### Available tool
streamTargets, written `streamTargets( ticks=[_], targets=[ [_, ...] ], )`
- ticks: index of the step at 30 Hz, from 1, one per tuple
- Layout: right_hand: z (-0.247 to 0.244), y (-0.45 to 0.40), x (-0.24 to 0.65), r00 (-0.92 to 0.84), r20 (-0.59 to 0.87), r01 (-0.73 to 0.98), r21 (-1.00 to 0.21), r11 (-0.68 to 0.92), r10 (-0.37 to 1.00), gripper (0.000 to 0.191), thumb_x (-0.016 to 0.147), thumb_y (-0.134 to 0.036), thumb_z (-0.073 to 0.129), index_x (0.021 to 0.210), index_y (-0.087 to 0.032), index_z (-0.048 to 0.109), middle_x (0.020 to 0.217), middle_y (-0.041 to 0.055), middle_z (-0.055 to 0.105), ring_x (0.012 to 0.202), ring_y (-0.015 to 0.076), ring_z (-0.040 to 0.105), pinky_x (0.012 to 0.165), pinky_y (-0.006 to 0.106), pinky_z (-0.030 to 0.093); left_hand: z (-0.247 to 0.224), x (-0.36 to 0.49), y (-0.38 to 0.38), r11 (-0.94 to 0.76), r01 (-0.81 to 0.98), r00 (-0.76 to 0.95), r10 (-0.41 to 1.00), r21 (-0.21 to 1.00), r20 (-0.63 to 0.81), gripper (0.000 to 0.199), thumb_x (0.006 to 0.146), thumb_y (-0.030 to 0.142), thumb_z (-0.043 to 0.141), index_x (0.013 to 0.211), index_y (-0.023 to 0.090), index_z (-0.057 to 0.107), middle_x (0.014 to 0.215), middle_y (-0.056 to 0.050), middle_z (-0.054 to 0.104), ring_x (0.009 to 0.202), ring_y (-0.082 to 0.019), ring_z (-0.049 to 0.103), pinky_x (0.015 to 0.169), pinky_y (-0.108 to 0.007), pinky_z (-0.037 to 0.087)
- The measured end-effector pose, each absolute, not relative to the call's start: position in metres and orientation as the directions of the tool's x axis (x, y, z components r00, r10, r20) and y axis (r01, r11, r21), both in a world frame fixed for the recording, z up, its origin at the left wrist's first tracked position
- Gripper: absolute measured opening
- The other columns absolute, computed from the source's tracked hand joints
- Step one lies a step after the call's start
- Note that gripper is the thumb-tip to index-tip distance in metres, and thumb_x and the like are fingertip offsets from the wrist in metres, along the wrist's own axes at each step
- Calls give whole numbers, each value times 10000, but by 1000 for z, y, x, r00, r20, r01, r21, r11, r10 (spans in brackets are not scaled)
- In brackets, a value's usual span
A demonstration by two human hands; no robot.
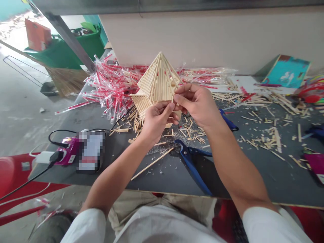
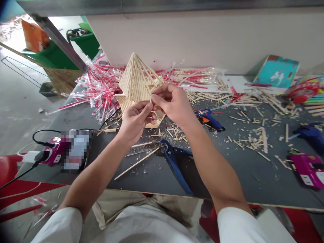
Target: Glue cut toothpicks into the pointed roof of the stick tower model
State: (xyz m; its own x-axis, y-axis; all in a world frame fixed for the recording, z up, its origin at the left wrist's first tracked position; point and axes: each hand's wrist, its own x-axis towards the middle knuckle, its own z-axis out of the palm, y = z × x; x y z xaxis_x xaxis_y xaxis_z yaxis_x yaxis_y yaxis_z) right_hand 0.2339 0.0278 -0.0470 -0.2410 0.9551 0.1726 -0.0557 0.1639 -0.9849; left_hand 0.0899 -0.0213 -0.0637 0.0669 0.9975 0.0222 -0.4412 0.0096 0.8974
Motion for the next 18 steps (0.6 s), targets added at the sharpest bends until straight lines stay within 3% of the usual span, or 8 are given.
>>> streamTargets(
  ticks=[5,18],
  targets=[
    [-46,28,234,-239,187,-28,-982,186,953,353,726,-423,894,907,-245,647,729,-23,664,586,126,588,485,294,434,-65,90,-22,11,-430,57,998,903,15,123,940,254,738,962,137,705,877,-38,730,590,-53,651,529,-179,542],
    [-47,29,230,-248,227,-11,-973,231,942,287,801,-376,822,913,-252,588,838,-10,643,672,125,590,614,316,553,-61,89,-22,10,-396,101,994,918,33,175,950,296,726,933,126,691,951,-85,756,600,-69,664,531,-200,557]
  ],
)
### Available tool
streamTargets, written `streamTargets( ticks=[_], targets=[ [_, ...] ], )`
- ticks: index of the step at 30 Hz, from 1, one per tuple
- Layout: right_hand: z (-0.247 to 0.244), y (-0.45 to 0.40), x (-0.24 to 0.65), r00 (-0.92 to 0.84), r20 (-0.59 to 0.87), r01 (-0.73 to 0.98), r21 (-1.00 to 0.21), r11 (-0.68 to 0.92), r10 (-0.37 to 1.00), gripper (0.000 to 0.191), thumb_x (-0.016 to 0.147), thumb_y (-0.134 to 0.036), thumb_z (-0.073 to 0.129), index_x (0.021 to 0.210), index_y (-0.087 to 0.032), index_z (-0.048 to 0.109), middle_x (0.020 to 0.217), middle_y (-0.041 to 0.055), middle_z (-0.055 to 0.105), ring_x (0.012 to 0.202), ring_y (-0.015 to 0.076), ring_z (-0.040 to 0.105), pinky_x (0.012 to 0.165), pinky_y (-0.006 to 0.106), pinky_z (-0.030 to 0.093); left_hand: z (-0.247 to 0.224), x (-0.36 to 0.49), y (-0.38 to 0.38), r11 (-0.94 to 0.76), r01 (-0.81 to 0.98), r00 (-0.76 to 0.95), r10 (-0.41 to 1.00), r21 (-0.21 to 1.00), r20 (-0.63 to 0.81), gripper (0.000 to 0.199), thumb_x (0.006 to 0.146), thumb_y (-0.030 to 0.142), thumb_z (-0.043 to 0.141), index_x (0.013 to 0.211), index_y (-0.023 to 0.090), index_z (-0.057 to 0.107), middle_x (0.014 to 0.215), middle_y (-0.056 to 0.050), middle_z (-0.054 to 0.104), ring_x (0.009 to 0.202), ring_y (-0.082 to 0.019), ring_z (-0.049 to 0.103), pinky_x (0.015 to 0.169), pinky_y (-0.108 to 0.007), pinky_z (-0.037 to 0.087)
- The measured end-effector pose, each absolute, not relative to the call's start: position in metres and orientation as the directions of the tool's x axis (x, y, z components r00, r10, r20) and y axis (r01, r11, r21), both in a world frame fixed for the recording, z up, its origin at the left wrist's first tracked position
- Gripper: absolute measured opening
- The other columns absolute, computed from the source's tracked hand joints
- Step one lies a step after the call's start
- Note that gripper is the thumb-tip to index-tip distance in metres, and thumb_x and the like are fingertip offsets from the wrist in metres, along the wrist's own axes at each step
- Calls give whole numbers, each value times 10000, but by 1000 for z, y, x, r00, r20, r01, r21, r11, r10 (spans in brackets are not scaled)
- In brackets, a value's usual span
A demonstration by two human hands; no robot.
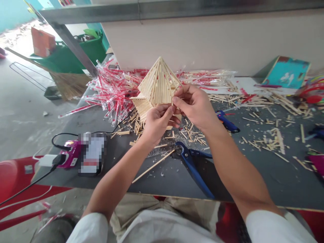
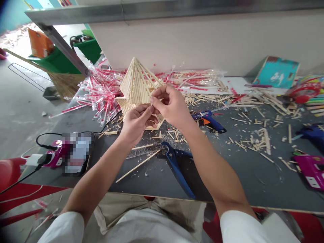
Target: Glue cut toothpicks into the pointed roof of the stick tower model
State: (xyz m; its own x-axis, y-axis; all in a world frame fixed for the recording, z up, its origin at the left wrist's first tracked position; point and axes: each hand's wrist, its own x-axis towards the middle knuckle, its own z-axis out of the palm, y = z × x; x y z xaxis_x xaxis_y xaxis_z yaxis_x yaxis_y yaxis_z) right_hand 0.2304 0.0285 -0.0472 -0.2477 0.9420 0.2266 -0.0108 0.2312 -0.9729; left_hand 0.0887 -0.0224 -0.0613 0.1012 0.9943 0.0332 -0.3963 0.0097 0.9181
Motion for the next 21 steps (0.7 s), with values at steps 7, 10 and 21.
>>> streamTargets(
  ticks=[7,10,21],
  targets=[
    [-49,28,231,-253,240,-8,-969,246,937,331,793,-429,844,876,-248,579,824,-8,643,697,128,616,634,319,572,-61,88,-22,21,-352,88,996,936,11,187,946,327,714,938,144,680,976,-85,763,590,-65,639,528,-203,550],
    [-47,28,230,-242,224,-31,-974,224,944,356,767,-439,863,853,-244,578,789,-14,633,657,122,595,597,318,551,-60,87,-21,42,-375,99,995,926,-5,161,959,300,691,937,141,675,956,-81,753,585,-65,640,526,-205,543],
    [-43,27,234,-234,200,-9,-979,204,952,226,814,-311,813,866,-242,604,752,-13,627,645,131,575,582,318,477,-58,83,-19,165,-499,193,978,850,-76,105,992,239,637,960,140,646,866,-28,696,598,-61,659,516,-164,522]
  ],
)
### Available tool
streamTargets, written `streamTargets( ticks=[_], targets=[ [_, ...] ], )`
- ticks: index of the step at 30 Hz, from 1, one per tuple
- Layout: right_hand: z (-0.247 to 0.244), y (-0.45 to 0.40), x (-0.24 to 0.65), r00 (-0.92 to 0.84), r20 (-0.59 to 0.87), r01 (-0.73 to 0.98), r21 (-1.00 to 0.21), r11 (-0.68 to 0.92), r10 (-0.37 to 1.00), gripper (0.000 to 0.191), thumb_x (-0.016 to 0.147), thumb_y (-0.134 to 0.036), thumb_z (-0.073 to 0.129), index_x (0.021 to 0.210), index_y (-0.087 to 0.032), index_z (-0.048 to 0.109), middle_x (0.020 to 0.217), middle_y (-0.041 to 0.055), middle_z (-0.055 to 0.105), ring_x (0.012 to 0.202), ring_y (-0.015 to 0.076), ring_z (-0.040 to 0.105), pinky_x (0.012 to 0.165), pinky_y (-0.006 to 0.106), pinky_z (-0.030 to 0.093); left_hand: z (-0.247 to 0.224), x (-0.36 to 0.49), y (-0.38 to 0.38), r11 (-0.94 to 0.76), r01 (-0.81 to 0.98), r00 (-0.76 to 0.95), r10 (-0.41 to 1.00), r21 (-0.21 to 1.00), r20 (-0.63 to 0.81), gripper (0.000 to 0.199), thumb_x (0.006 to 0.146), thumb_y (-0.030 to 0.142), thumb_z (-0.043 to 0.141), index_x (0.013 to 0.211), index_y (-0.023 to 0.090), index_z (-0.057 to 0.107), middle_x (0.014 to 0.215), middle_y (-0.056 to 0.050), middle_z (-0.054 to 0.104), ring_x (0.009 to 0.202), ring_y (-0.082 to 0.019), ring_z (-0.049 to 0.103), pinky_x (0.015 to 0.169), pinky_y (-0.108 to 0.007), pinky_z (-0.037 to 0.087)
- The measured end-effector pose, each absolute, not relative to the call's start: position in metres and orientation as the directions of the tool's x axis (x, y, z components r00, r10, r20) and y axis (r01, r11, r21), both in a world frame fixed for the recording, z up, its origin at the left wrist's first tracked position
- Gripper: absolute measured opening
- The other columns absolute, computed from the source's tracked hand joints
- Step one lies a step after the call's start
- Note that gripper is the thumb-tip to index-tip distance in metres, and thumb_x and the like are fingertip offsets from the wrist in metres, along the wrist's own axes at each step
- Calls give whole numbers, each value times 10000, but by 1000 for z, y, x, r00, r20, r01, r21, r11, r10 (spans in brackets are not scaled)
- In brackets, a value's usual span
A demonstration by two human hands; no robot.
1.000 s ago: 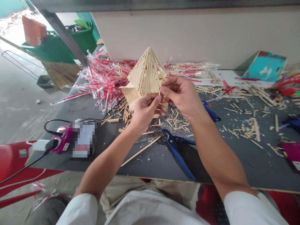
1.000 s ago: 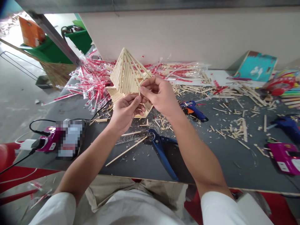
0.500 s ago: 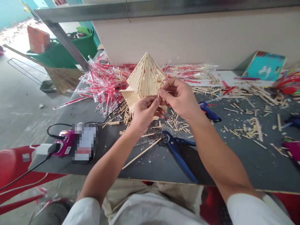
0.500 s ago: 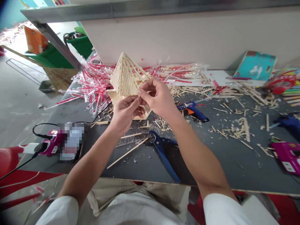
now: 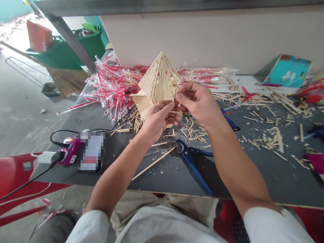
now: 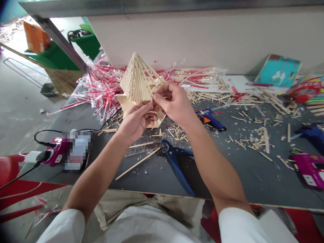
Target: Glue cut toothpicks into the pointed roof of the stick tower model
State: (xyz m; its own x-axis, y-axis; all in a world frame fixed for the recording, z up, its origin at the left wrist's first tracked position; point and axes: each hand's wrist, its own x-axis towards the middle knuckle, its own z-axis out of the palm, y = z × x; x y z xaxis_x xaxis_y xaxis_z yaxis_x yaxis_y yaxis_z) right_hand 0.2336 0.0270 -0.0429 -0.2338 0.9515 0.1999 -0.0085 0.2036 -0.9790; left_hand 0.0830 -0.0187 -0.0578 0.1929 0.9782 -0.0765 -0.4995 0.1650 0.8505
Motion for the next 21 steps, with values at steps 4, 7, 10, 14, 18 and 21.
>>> streamTargets(
  ticks=[4,7,10,14,18,21],
  targets=[
    [-45,27,233,-218,227,-12,-973,230,949,191,818,-254,793,884,-230,615,805,-13,655,643,115,584,612,311,510,-53,84,-17,232,-554,216,968,800,-131,89,993,183,609,932,125,641,825,-33,695,630,-66,682,533,-142,527],
    [-46,27,234,-209,280,10,-958,288,937,175,820,-227,786,886,-215,624,817,-10,662,636,105,585,591,295,506,-51,86,-16,252,-587,217,965,770,-150,110,1003,159,572,937,115,647,821,-37,697,672,-77,703,553,-136,537],
    [-45,27,235,-209,304,46,-946,319,930,136,851,-207,756,900,-209,629,815,-9,656,666,103,597,605,280,513,-51,86,-15,261,-592,238,961,763,-144,127,1013,170,564,952,111,659,839,-49,711,689,-88,715,565,-144,547],
    [-44,26,236,-214,334,65,-933,354,918,96,874,-161,715,905,-203,635,817,0,651,732,114,627,634,275,524,-52,84,-15,284,-583,255,954,761,-161,135,1015,182,570,963,110,671,843,-55,720,681,-87,712,568,-147,550],
    [-45,27,236,-216,339,63,-931,360,916,96,879,-155,710,909,-202,633,827,3,650,738,114,627,620,268,519,-51,83,-14,298,-587,257,950,753,-176,129,1015,184,573,954,115,663,824,-40,708,663,-82,706,555,-143,545],
    [-45,27,236,-218,335,69,-932,356,917,96,883,-153,710,911,-201,632,830,5,652,726,111,622,602,264,513,-51,83,-14,305,-595,262,948,744,-179,125,1013,187,577,950,113,657,819,-31,697,652,-84,706,544,-145,549]
  ],
)
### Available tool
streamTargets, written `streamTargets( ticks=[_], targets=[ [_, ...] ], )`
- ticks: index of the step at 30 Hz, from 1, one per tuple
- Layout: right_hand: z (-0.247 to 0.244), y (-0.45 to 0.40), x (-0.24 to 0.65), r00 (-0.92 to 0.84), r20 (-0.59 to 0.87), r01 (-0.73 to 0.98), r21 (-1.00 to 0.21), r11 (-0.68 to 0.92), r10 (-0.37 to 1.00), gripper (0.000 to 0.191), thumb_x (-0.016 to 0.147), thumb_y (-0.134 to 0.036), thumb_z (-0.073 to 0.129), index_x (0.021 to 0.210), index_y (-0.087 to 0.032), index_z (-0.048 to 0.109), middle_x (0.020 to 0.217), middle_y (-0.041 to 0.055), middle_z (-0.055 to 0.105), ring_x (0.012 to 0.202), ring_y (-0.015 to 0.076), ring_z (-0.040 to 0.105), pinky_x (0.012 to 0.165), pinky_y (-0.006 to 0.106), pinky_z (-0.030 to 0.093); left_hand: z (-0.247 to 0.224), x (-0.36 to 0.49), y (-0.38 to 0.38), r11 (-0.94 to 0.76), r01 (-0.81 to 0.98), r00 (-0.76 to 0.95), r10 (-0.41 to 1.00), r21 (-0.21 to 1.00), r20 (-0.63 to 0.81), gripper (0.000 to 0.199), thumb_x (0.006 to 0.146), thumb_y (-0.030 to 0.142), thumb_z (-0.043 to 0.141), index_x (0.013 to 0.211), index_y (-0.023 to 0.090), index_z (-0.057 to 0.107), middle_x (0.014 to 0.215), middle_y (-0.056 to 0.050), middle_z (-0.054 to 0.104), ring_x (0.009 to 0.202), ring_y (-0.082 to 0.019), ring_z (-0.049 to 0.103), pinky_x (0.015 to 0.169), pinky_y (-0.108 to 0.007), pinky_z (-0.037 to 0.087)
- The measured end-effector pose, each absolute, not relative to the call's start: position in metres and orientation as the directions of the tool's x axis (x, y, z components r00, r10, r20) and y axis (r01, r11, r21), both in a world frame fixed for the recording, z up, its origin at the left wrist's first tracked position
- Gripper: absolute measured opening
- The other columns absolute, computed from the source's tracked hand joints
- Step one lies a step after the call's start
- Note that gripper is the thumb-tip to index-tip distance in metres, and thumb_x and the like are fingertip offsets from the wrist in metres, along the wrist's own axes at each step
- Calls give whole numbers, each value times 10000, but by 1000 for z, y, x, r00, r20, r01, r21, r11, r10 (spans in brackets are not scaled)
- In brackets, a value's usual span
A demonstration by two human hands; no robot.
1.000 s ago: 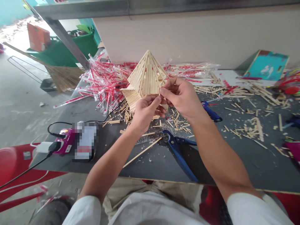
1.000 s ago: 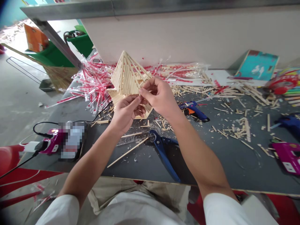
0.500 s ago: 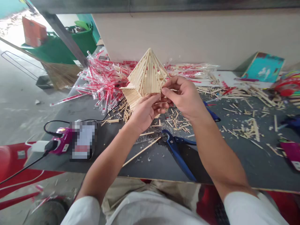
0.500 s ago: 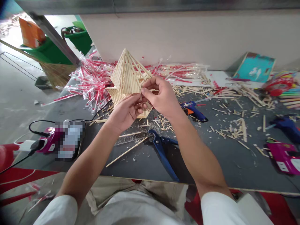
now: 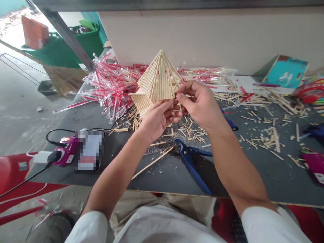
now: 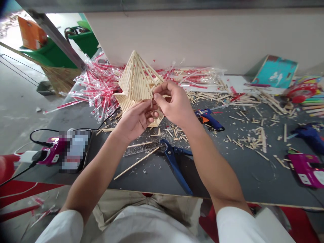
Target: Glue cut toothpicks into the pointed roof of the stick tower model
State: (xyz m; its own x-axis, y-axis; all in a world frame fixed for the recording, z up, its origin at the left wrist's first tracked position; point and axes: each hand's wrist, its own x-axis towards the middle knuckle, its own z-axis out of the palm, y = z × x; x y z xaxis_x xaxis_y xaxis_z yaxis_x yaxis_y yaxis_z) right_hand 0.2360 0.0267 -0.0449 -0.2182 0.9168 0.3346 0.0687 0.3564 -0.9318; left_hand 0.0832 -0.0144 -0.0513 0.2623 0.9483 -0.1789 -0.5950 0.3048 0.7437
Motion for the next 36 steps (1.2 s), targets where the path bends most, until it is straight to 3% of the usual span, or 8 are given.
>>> streamTargets(
  ticks=[8,14,20,24,29,33,36],
  targets=[
    [-45,26,235,-215,343,76,-928,366,914,97,896,-122,680,919,-199,627,845,15,646,783,126,640,621,263,525,-48,85,-14,341,-589,249,939,733,-237,177,1017,197,551,910,124,671,765,-9,677,613,-67,685,532,-134,540],
    [-43,24,241,-192,367,114,-913,392,910,93,898,-188,732,932,-205,648,894,31,662,857,141,640,610,246,515,-44,87,-17,346,-608,224,938,714,-263,177,1013,201,549,893,127,656,705,17,630,565,-46,651,507,-118,510],
    [-35,10,252,-200,291,131,-938,320,936,150,908,-303,759,951,-201,658,877,15,678,532,61,505,435,234,417,-50,84,-28,329,-569,220,944,754,-246,100,947,229,643,906,138,642,752,28,596,563,-49,630,491,-140,497],
    [-41,-10,256,-248,235,219,-932,290,940,152,941,-332,722,935,-186,678,792,6,652,544,76,533,464,237,442,-59,77,-47,320,-519,296,937,793,-184,101,941,247,657,913,153,631,794,26,599,595,-67,645,500,-165,519],
    [-64,-45,258,-323,149,247,-940,235,935,216,960,-405,705,1052,-209,704,796,0,678,558,89,576,495,240,469,-75,69,-69,287,-405,375,918,868,-128,156,950,312,671,941,171,604,738,23,627,559,-94,644,478,-194,534],
    [-87,-66,260,-313,241,214,-925,315,919,138,949,-339,723,1046,-241,727,705,-26,650,550,105,599,492,238,470,-88,65,-76,247,-306,438,894,920,-94,248,941,401,697,938,180,585,708,23,625,545,-100,647,474,-197,541],
    [-101,-72,263,-298,334,195,-896,399,894,114,943,-296,723,1048,-254,735,826,3,702,600,116,626,507,251,488,-94,65,-80,214,-241,465,882,947,-81,285,956,448,677,948,177,589,716,24,604,555,-101,648,483,-206,556]
  ],
)
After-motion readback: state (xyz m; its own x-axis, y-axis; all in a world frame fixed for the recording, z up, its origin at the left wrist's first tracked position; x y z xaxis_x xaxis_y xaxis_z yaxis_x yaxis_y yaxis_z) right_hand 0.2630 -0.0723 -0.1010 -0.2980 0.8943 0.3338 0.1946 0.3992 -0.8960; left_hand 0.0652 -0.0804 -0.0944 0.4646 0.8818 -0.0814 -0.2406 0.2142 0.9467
